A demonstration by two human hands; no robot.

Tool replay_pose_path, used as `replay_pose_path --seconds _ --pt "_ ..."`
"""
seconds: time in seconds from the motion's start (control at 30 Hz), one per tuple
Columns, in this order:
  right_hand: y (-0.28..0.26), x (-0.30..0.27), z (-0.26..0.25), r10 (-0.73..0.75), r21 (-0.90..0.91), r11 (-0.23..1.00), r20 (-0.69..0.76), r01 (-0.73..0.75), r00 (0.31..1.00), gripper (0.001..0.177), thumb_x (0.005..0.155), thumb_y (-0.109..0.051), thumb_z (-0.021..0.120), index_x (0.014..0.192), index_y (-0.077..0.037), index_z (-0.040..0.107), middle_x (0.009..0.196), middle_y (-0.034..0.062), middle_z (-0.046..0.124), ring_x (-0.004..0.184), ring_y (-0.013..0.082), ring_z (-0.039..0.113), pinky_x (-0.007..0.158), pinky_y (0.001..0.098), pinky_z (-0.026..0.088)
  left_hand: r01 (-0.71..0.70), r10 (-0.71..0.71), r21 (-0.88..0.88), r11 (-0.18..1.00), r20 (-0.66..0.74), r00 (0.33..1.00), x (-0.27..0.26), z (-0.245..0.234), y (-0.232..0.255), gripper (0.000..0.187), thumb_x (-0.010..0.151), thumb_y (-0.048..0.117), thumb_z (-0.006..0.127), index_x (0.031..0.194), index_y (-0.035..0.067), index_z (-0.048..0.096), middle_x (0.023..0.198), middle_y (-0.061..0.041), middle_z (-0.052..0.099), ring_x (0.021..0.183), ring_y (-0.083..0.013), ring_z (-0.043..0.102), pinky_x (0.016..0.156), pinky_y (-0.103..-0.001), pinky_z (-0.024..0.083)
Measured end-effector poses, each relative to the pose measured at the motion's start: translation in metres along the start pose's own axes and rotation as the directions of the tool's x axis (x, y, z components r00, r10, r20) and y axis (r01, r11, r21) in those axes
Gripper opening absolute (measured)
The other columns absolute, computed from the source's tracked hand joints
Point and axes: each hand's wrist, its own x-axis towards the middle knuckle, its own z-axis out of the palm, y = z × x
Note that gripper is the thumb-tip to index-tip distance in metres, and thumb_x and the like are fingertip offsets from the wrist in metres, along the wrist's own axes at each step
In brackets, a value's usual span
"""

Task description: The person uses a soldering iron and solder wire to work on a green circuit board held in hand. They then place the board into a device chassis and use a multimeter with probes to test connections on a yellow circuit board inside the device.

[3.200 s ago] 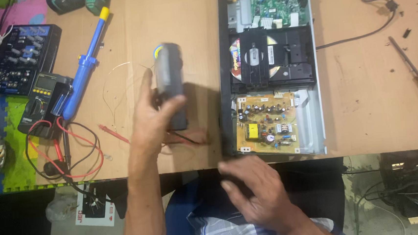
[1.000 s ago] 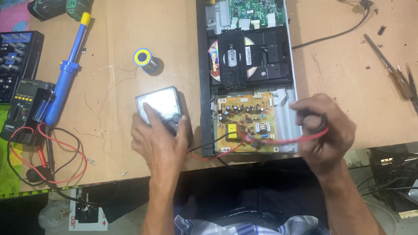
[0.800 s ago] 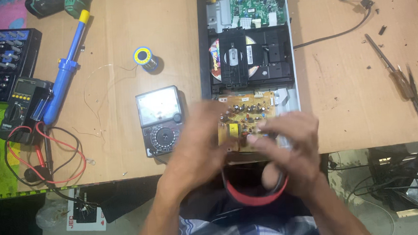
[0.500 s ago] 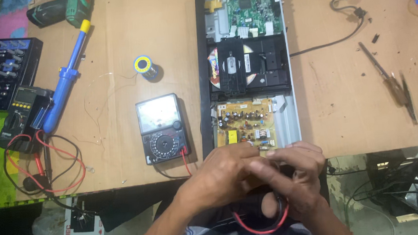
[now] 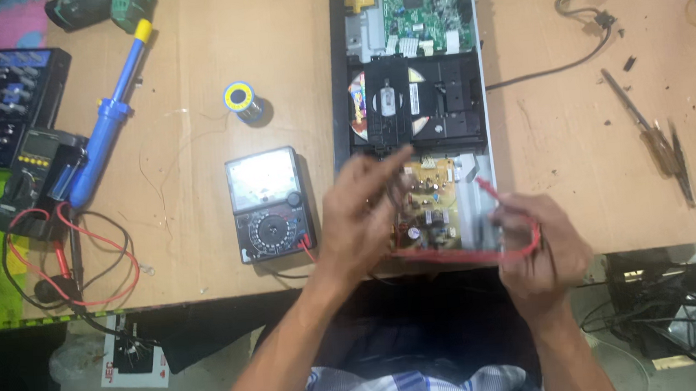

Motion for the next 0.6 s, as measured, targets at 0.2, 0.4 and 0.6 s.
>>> replay_pose_path --seconds 0.2,0.4,0.6 --pt "0.015 -0.001 0.014 0.129 -0.082 0.988 -0.014 -0.13 0.992 0.015 0.107 -0.005 0.065 0.109 0.009 0.062 0.085 0.0181 0.064 0.077 0.0289 0.062 0.077 0.0356 0.049 0.045 -0.046 -0.142 0.989 -0.005 0.999 0.028 0.004 -0.003 0.027 0.099 0.022 0.065 0.123 0.011 0.071 0.088 -0.009 0.071 0.077 -0.0178 0.064 0.063 -0.028 0.052" --pt "-0.01 0.022 0.021 0.208 -0.03 0.978 0.021 -0.208 0.978 0.018 0.108 -0.009 0.058 0.115 -0.001 0.072 0.092 0.0113 0.077 0.091 0.0226 0.063 0.101 0.0359 0.035 -0.017 0.028 -0.124 0.992 0.087 0.996 0.042 0.0 -0.004 0.021 0.093 0.014 0.071 0.112 0.005 0.074 0.082 -0.014 0.075 0.074 -0.0281 0.075 0.059 -0.034 0.059" --pt "-0.033 0.021 0.009 0.262 0.045 0.964 -0.023 -0.261 0.965 0.014 0.099 0.003 0.072 0.113 0.007 0.07 0.1 0.0194 0.073 0.095 0.0279 0.063 0.082 0.0309 0.044 -0.052 0.046 0.036 0.998 0.134 0.99 0.036 0.002 -0.012 0.017 0.094 0.014 0.068 0.109 0.007 0.073 0.086 -0.011 0.074 0.075 -0.0257 0.071 0.065 -0.036 0.057"
